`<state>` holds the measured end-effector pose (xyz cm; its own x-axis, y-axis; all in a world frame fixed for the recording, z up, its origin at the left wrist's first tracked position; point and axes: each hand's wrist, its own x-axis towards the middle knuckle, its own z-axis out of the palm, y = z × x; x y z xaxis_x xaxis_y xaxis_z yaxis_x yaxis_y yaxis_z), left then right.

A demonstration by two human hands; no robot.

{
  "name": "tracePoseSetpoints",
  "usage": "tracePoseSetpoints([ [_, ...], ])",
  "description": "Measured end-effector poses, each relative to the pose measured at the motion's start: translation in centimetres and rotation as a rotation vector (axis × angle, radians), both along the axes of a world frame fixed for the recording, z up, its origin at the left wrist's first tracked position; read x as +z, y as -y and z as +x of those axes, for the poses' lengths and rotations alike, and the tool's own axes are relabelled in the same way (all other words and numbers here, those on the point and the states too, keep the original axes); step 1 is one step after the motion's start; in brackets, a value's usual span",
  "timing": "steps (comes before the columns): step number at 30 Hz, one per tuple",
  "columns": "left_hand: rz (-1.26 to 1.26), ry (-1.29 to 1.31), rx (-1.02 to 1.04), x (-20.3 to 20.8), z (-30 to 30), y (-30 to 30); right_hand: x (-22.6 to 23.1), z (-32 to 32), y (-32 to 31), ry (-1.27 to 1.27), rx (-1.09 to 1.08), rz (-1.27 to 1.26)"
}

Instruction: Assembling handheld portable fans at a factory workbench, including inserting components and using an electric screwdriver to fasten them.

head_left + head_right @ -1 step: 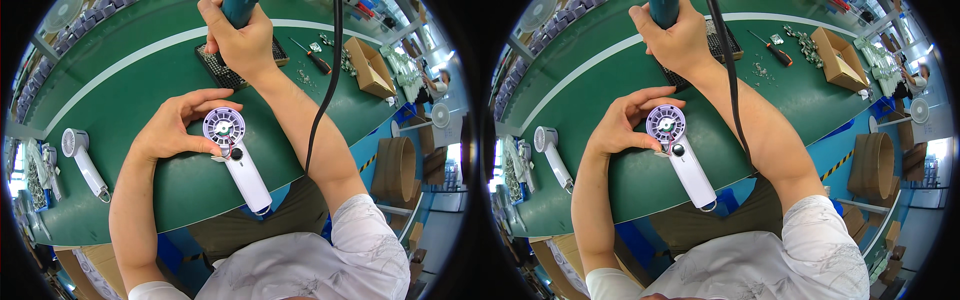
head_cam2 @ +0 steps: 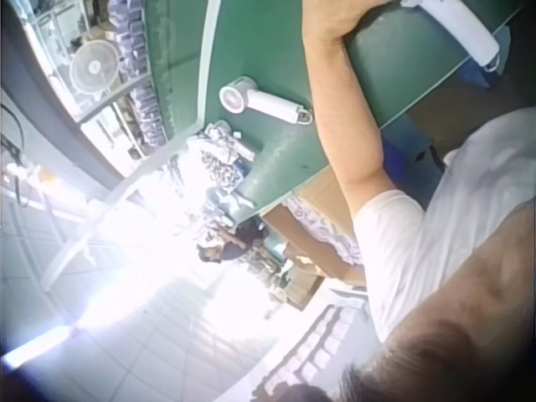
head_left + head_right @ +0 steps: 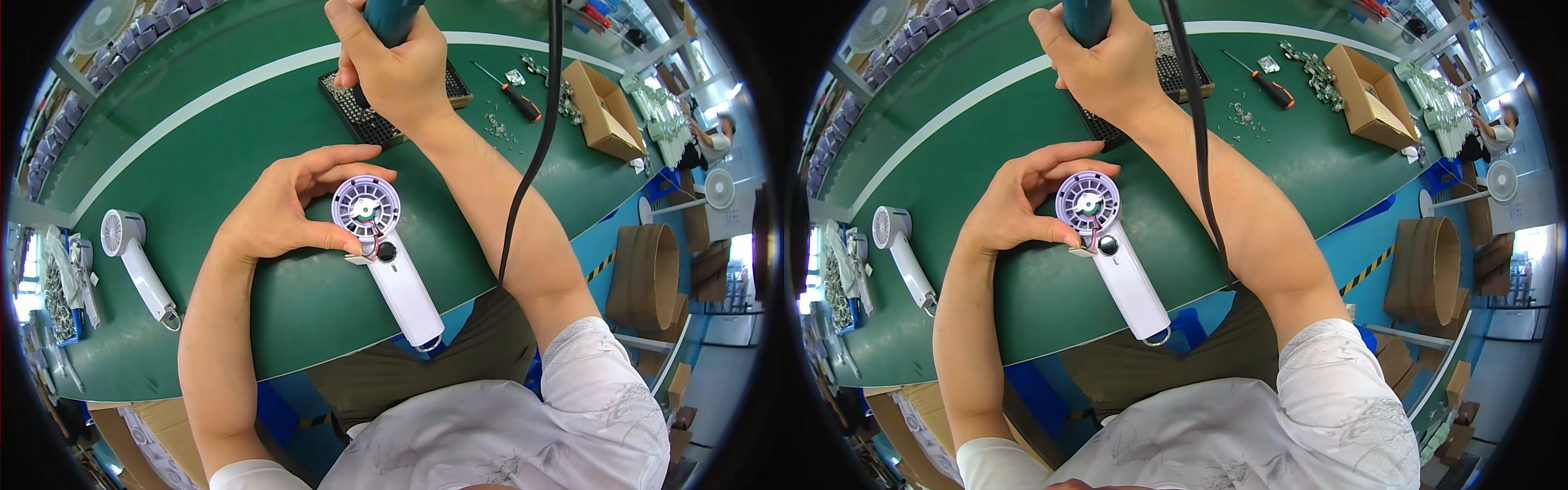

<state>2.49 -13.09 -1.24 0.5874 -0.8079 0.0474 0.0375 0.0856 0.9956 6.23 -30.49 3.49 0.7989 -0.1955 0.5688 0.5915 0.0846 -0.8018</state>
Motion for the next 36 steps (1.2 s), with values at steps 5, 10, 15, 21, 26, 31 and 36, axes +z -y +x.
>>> tracePoseSetpoints([
  [5,-0.008,-0.023,-0.008,0.1,0.1,0.2,0.1,0.1,0.6,-0.01,0.015,0.069],
  [10,-0.014,-0.016,-0.026,0.0,0.4,0.2,2.5,-1.3,1.9,0.077,-0.004,0.168],
  [15,-0.016,-0.008,-0.048,-0.3,0.6,-0.1,4.7,-2.8,2.6,0.432,0.552,0.457],
  [21,0.008,-0.001,0.033,-0.3,0.3,-0.7,8.5,-9.4,-0.9,-0.417,0.074,0.273],
  [26,0.1,-0.039,0.057,0.1,0.1,-1.0,2.2,-6.7,0.7,0.211,0.528,0.133],
  [31,0.239,0.129,0.098,0.3,-0.1,-1.4,3.1,-7.9,-0.3,0.049,0.408,0.112],
  [36,0.23,0.137,0.123,0.3,-0.2,-1.2,4.4,-9.3,-0.6,-0.111,0.329,0.092],
])
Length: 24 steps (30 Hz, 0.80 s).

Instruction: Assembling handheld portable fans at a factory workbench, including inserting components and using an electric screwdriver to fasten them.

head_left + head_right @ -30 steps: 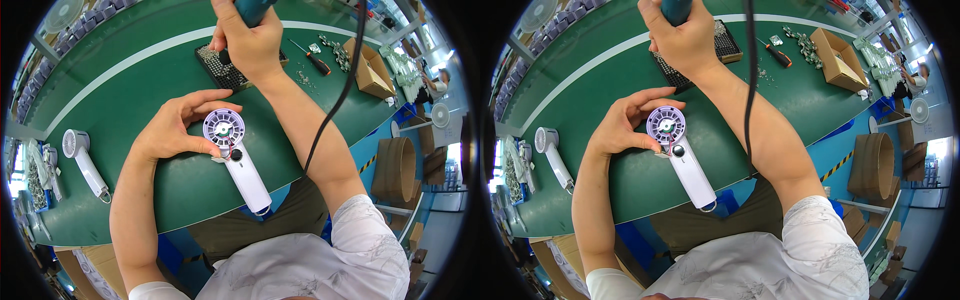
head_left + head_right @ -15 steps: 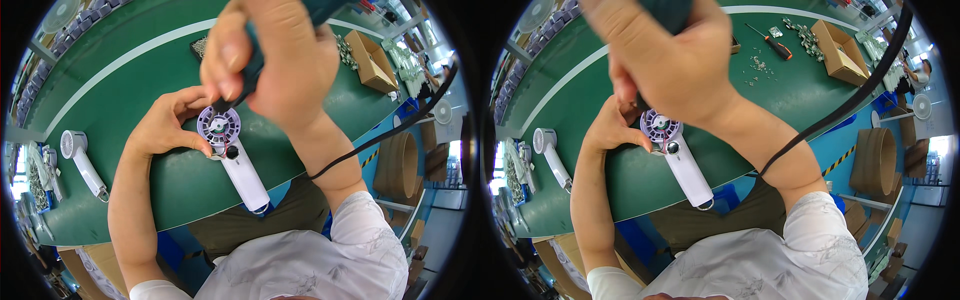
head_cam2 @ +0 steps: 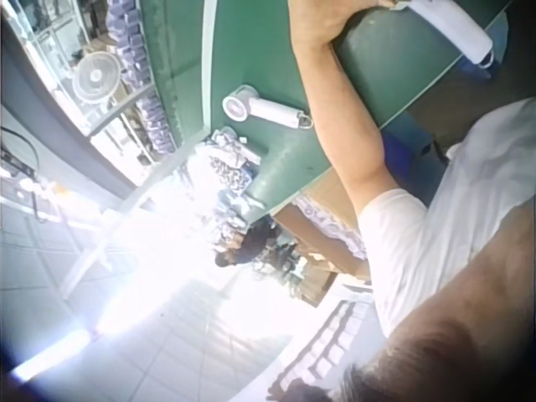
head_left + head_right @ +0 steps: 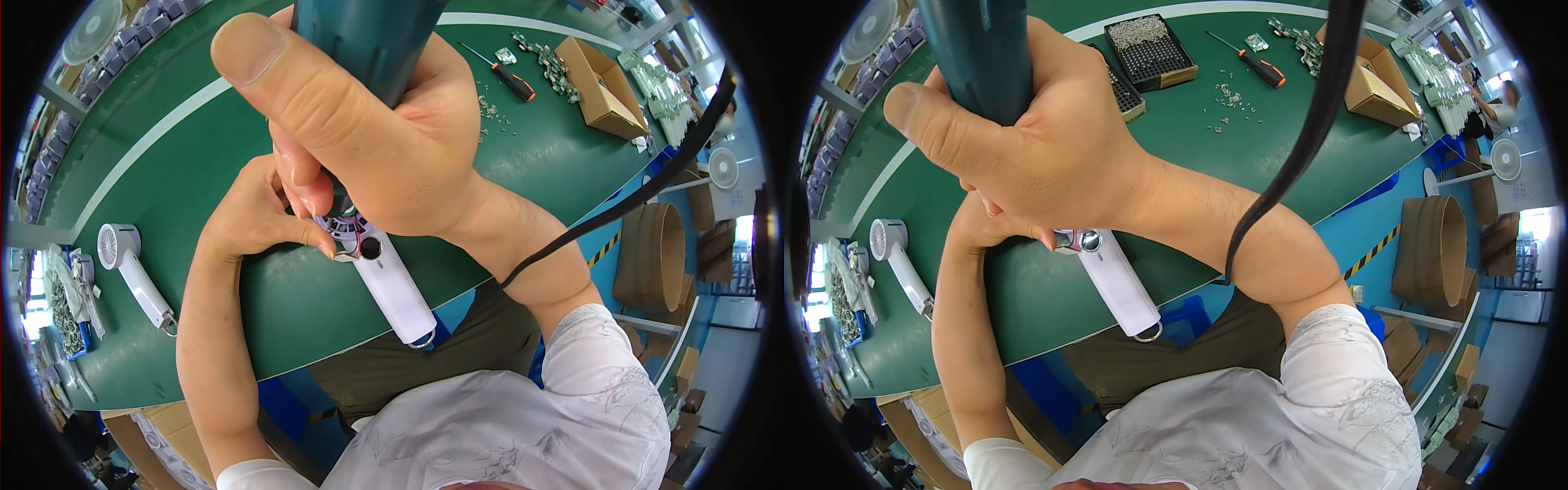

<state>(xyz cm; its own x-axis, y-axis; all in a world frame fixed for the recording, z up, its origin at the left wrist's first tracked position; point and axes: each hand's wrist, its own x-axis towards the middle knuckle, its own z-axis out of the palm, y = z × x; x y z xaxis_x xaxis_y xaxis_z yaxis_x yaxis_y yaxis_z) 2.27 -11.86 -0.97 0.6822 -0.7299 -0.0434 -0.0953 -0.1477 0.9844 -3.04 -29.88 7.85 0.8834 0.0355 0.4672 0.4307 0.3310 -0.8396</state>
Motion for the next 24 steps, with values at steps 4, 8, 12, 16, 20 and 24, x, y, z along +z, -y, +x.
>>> tracePoseSetpoints([
  [4,0.016,0.017,-0.016,0.0,0.3,0.6,-1.2,1.2,0.1,0.066,-0.005,0.023],
  [8,-0.005,0.05,-0.02,-0.3,0.4,0.0,-1.3,1.4,-0.5,0.069,0.007,0.005],
  [12,-0.143,-0.164,-0.038,1.2,0.0,-1.1,-0.7,0.3,-1.7,-0.062,0.064,-0.092],
  [16,-0.165,-0.05,-0.196,0.2,0.8,0.8,-2.1,-0.1,-1.4,-0.032,0.027,-0.024],
  [20,-0.142,0.115,-0.161,-0.4,0.9,1.1,-3.3,-1.1,-1.8,0.038,0.147,-0.107],
  [24,-0.251,-0.035,-0.204,-1.0,0.6,0.8,-3.8,-1.1,-2.0,0.061,0.205,-0.097],
])
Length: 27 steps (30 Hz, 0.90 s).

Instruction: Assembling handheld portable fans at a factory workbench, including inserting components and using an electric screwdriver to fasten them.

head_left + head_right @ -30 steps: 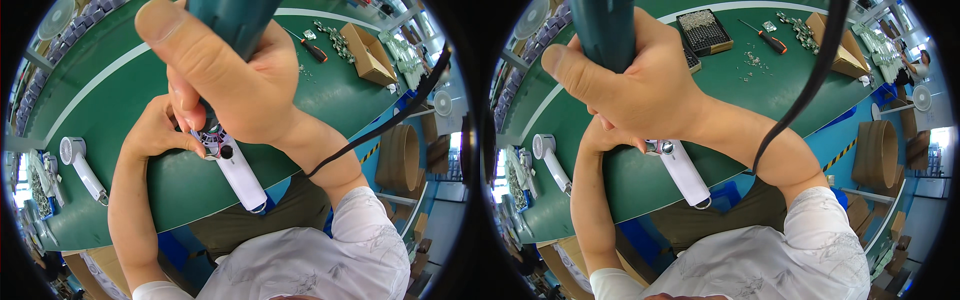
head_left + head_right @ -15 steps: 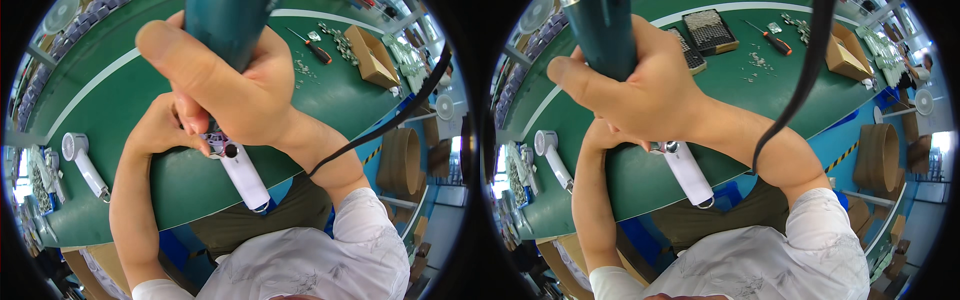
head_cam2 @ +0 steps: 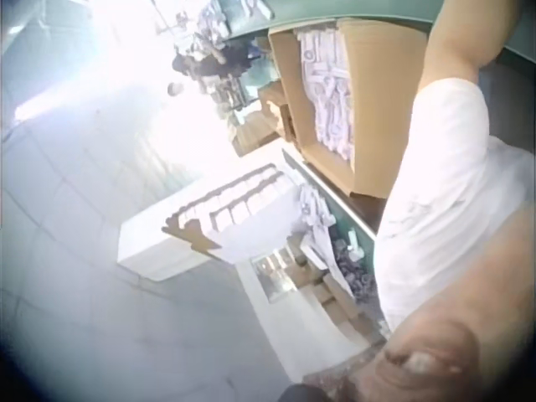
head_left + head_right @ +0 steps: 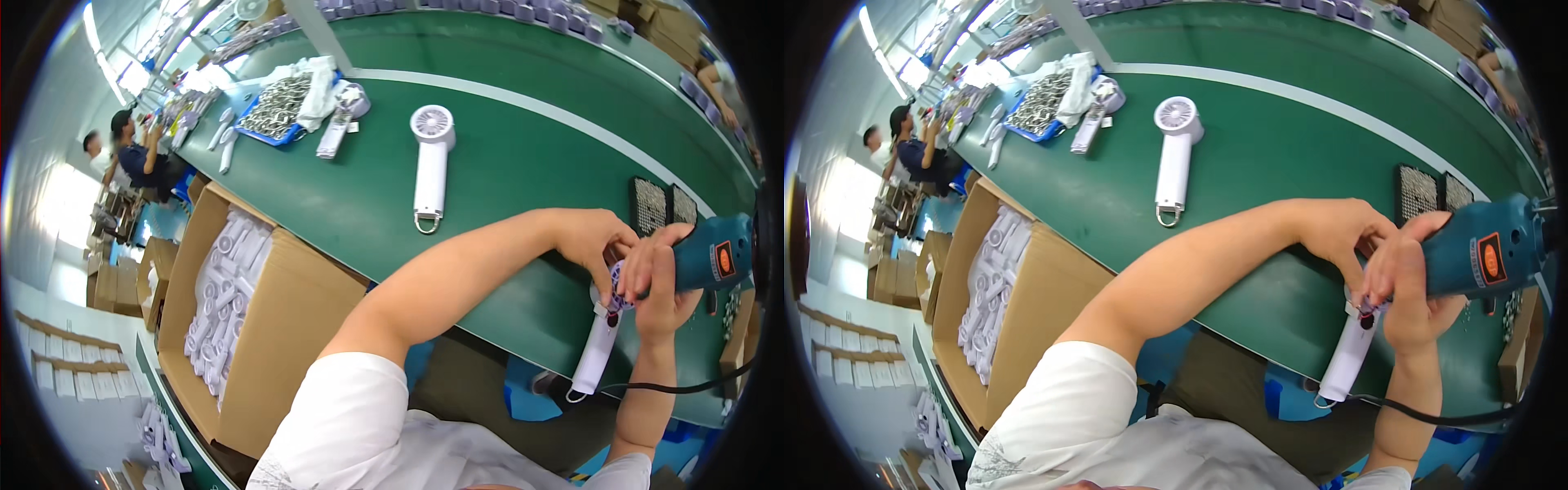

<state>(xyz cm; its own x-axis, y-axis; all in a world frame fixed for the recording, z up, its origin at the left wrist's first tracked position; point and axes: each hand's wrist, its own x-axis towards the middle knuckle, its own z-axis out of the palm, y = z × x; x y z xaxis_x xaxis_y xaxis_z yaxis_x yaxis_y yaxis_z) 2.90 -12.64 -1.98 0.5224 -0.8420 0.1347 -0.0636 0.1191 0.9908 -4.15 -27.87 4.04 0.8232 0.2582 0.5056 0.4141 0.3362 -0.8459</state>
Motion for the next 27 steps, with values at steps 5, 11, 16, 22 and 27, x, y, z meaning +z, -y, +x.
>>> tracePoseSetpoints([
  [5,0.046,0.047,0.039,0.8,-0.1,0.1,0.0,0.9,0.5,0.019,0.052,-0.001],
  [11,0.082,0.097,0.053,1.0,0.1,0.2,0.3,1.3,0.6,-0.004,0.073,-0.018],
  [16,0.088,0.105,0.054,1.2,-0.1,0.1,0.1,1.4,0.5,0.031,0.098,0.003],
  [22,0.071,0.069,0.041,0.9,0.1,0.0,0.5,1.1,0.3,-0.038,0.116,0.034],
  [27,0.123,0.068,0.041,1.6,-0.3,-0.4,0.2,1.1,0.4,0.035,0.1,0.0],
])
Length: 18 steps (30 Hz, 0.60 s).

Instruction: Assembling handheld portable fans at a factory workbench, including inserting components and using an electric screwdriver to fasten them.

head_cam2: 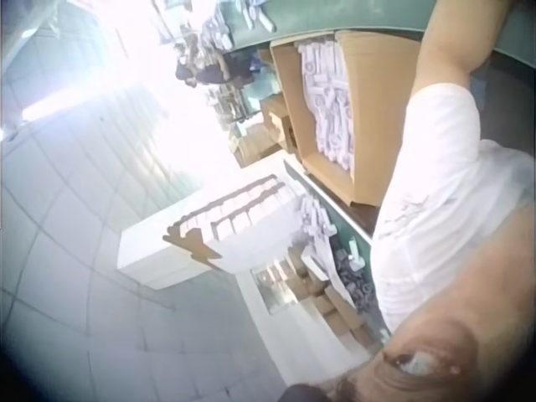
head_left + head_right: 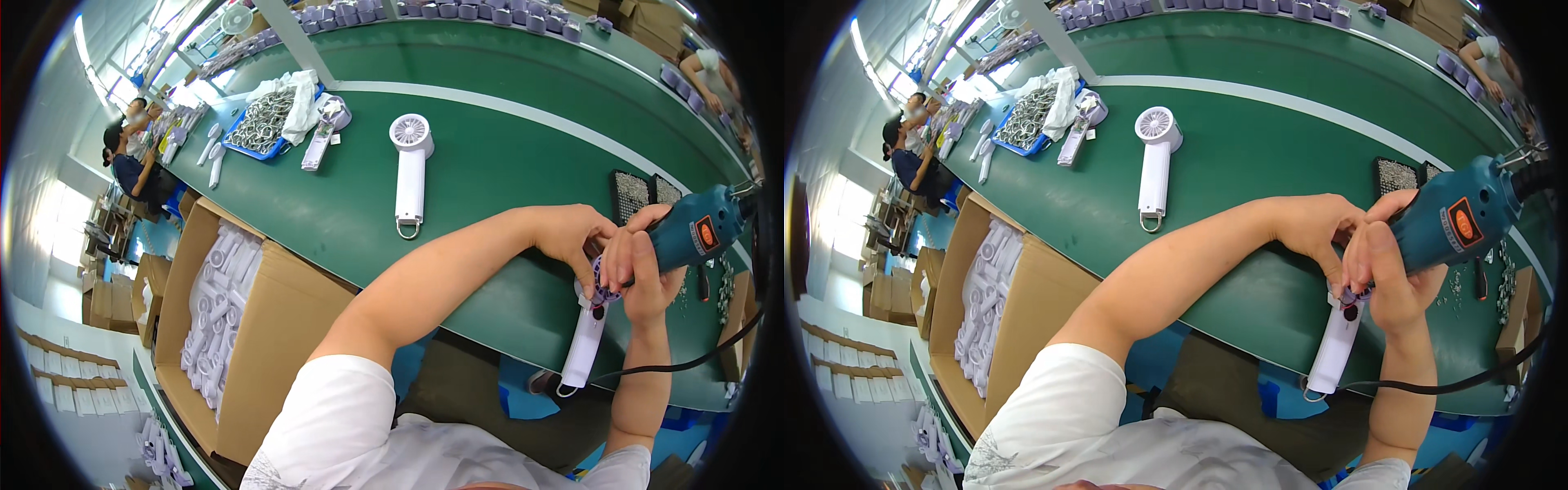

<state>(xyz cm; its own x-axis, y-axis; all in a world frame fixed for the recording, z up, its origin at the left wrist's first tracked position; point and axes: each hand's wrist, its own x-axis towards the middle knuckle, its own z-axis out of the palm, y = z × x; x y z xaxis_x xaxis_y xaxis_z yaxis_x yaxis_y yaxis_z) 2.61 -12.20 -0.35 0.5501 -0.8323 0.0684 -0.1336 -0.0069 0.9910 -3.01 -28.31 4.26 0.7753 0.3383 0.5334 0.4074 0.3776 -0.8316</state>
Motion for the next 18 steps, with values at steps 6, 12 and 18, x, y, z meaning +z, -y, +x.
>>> tracePoseSetpoints([
  [6,-0.025,0.029,-0.035,-0.2,0.2,1.0,0.3,-0.6,0.9,-0.032,-0.007,0.044],
  [12,-0.054,-0.049,-0.025,-1.1,0.1,-1.2,3.6,1.3,2.2,0.061,-0.054,0.122],
  [18,-0.045,-0.17,-0.012,-0.6,0.4,0.7,5.8,5.4,9.3,0.13,-0.743,0.35],
])
